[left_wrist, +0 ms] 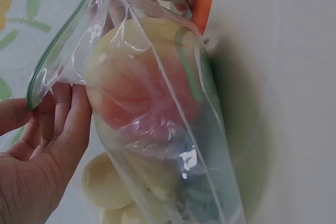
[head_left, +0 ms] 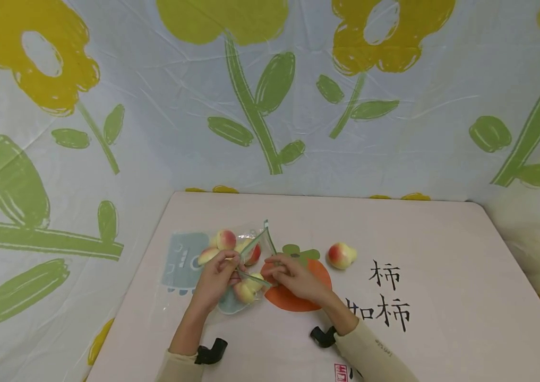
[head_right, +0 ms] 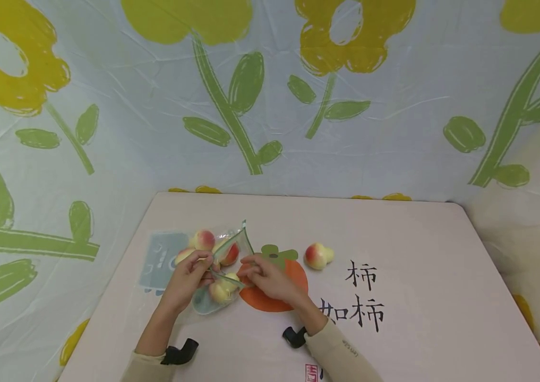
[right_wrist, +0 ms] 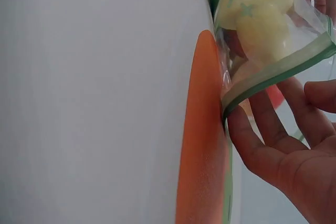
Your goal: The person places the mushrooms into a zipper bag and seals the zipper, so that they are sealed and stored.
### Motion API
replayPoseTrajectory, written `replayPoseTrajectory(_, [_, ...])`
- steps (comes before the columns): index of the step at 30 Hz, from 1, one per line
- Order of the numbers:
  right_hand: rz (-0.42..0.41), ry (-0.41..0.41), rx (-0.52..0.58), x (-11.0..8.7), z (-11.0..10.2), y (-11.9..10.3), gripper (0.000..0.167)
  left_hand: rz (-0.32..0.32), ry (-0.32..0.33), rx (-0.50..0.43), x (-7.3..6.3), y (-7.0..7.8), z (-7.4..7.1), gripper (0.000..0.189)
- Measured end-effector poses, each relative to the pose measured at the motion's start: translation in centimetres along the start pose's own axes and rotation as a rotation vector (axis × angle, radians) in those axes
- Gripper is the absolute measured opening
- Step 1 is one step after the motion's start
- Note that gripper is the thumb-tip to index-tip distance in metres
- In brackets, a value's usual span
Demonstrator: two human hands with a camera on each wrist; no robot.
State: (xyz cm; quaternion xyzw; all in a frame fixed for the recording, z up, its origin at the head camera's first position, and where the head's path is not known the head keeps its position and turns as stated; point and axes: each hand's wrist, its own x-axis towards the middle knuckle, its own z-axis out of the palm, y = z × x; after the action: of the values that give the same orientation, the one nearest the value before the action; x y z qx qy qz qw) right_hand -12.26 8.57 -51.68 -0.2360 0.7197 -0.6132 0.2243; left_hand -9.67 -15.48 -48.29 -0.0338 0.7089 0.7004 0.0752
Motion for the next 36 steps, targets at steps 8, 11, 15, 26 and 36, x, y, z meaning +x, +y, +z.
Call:
replayPoseTrajectory(8, [0.013, -0.1, -0.008, 0.0, 0.4, -0.2, 0.04, 0.004, -0.023, -0.024, 0.0, -0.3, 0.0, 0.018])
replayPoseTrajectory(11, [0.009, -0.099, 0.0, 0.0, 0.5, -0.1, 0.04, 0.01, -0.032, -0.032, 0.0, -0.4, 0.0, 0.017])
replayPoseTrajectory(15, [0.014, -0.065, 0.02, -0.3, 0.2, -0.2, 0.041, 0.004, -0.033, -0.029, 0.0, -0.4, 0.0, 0.02])
replayPoseTrajectory(26, [-0.047, 0.032, -0.084, -1.9, -1.5, -1.3, 0.04, -0.001, -0.038, -0.025, 0.2, -0.4, -0.1, 0.016])
replayPoseTrajectory(36, [-0.126, 0.127, -0.135, -3.6, -3.7, -1.8, 0.038, 0.001, -0.046, -0.025, 0.2, -0.3, -0.1, 0.016])
